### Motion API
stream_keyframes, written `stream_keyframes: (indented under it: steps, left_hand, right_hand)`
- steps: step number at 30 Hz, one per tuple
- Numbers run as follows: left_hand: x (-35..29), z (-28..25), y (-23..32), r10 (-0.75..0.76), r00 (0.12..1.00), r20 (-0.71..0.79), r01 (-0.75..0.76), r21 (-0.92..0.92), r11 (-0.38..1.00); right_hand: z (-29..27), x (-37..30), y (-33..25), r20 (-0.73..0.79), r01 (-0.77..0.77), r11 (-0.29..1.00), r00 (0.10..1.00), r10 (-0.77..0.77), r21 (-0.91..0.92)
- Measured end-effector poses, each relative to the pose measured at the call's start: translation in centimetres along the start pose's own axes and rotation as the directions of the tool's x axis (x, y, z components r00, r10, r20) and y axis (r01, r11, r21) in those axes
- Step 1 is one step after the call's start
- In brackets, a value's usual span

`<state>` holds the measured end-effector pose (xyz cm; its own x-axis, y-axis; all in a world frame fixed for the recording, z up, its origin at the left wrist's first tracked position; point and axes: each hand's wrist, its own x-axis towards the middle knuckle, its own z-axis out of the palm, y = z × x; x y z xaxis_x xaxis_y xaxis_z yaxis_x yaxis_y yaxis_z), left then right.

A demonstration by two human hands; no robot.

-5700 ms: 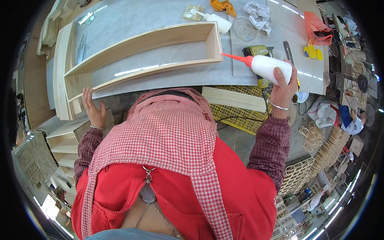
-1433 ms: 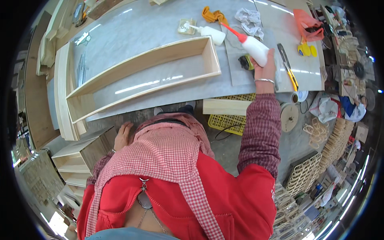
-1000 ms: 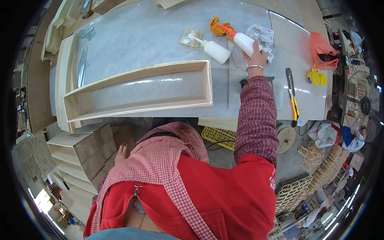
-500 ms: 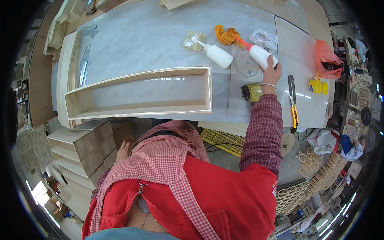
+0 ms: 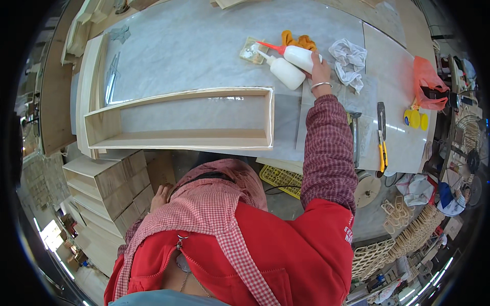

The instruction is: Applying wood glue and using a pneumatic nail gun to assemble wooden components into box shapes.

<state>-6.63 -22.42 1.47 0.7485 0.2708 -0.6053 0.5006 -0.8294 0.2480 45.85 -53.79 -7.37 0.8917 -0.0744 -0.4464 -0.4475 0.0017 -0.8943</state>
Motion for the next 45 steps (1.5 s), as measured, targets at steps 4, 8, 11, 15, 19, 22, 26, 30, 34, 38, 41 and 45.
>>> stream_keyframes:
  steps: [4, 8, 11, 15, 19, 22, 26, 30, 34, 38, 41, 45]
  left_hand:
    - [1.0, -0.6, -1.2, 0.103, 0.995, 0.003, -0.103, 0.031, 0.994]
    - [3.3, -0.8, -4.7, 0.193, 0.977, 0.087, -0.201, 0.096, 0.975]
    - [5.0, -0.6, -8.7, 0.125, 0.970, 0.211, -0.163, 0.174, 0.971]
    - [5.7, -4.2, -6.9, 0.193, 0.903, 0.383, -0.280, 0.185, 0.942]
    - [7.6, -2.8, -10.1, 0.366, 0.840, 0.400, -0.461, 0.172, 0.871]
    - [8.5, -1.8, -12.0, 0.480, 0.795, 0.370, -0.571, 0.190, 0.799]
    - [8.2, -0.2, -12.1, 0.400, 0.795, 0.456, -0.478, 0.065, 0.876]
    - [7.6, 1.6, -13.9, 0.255, 0.830, 0.497, -0.329, 0.067, 0.942]
    - [7.1, 3.3, -13.6, 0.157, 0.846, 0.509, -0.244, 0.109, 0.964]
    - [6.6, 4.0, -13.4, 0.087, 0.866, 0.492, -0.173, 0.133, 0.976]
    - [6.3, 4.0, -13.4, 0.089, 0.862, 0.498, -0.146, 0.075, 0.986]
    - [6.5, 4.6, -12.8, 0.146, 0.847, 0.510, -0.210, 0.069, 0.975]
  right_hand:
    - [-1.6, 1.4, 0.1, -0.044, -0.006, 0.947, 0.999, -0.008, -0.321]
    - [-4.8, -1.1, -0.6, -0.038, 0.337, 0.687, 0.883, -0.469, -0.644]
    - [-5.3, -10.1, 0.1, -0.196, 0.459, 0.861, 0.844, -0.499, -0.218]
    - [-6.0, -25.6, 11.3, -0.283, 0.155, 0.985, 0.944, -0.171, -0.077]
    - [-5.5, -35.6, 28.2, -0.428, -0.214, 0.935, 0.844, 0.323, 0.284]
    - [-4.3, -37.2, 36.4, -0.481, -0.334, 0.796, 0.658, 0.580, 0.504]
    - [-1.2, -34.9, 42.9, -0.429, -0.564, 0.767, 0.637, 0.640, 0.308]
    - [2.9, -29.2, 50.1, -0.572, -0.599, 0.800, 0.650, 0.501, 0.021]
    - [4.7, -24.2, 58.6, -0.649, -0.574, 0.797, 0.536, 0.540, 0.189]
    - [5.8, -22.8, 60.4, -0.657, -0.496, 0.796, 0.478, 0.583, 0.346]
    - [4.2, -24.6, 56.0, -0.703, -0.452, 0.887, 0.601, 0.379, 0.092]
    - [1.1, -27.7, 55.4, -0.592, -0.309, 0.798, 0.544, 0.595, 0.518]
